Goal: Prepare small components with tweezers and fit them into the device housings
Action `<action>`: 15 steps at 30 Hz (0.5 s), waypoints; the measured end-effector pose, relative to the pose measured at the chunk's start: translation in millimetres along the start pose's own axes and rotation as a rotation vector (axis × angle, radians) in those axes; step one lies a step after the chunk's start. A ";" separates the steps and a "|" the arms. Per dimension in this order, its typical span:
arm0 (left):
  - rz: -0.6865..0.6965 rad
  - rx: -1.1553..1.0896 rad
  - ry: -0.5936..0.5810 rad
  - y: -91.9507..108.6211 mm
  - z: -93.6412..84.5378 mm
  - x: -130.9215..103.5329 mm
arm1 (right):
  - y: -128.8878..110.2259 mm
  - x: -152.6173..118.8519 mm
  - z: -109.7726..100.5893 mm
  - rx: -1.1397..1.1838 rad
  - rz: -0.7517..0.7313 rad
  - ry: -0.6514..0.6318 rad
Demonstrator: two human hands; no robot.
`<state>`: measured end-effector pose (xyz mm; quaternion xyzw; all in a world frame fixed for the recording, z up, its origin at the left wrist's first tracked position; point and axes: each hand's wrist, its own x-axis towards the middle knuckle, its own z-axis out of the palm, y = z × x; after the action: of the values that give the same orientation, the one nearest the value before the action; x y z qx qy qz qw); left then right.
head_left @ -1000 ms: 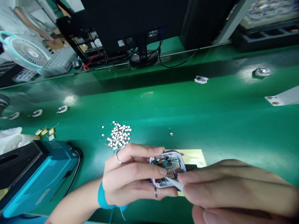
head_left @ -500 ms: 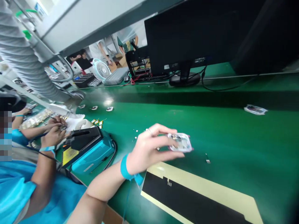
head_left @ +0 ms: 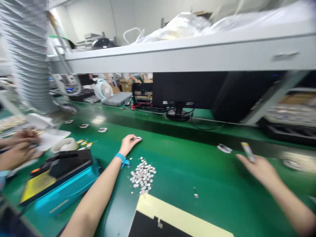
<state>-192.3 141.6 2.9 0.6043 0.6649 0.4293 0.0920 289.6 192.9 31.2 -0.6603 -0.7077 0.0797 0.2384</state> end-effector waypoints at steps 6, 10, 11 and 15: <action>-0.075 0.098 0.049 -23.5 -1.6 10.3 | 4.0 32.2 33.9 -0.193 0.072 -0.039; -0.168 0.374 0.094 -26.0 -5.9 12.7 | 2.1 43.8 45.0 -0.161 0.104 -0.098; -0.164 0.415 0.108 -21.4 -7.5 13.0 | -1.8 43.3 44.8 -0.143 0.102 -0.095; 0.060 0.523 0.065 32.6 -9.8 4.2 | -29.0 22.6 39.0 -0.026 0.035 -0.044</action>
<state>-176.0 137.7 32.7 0.6129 0.7376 0.2646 -0.1016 245.9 219.5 14.8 -0.6737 -0.7021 0.0888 0.2128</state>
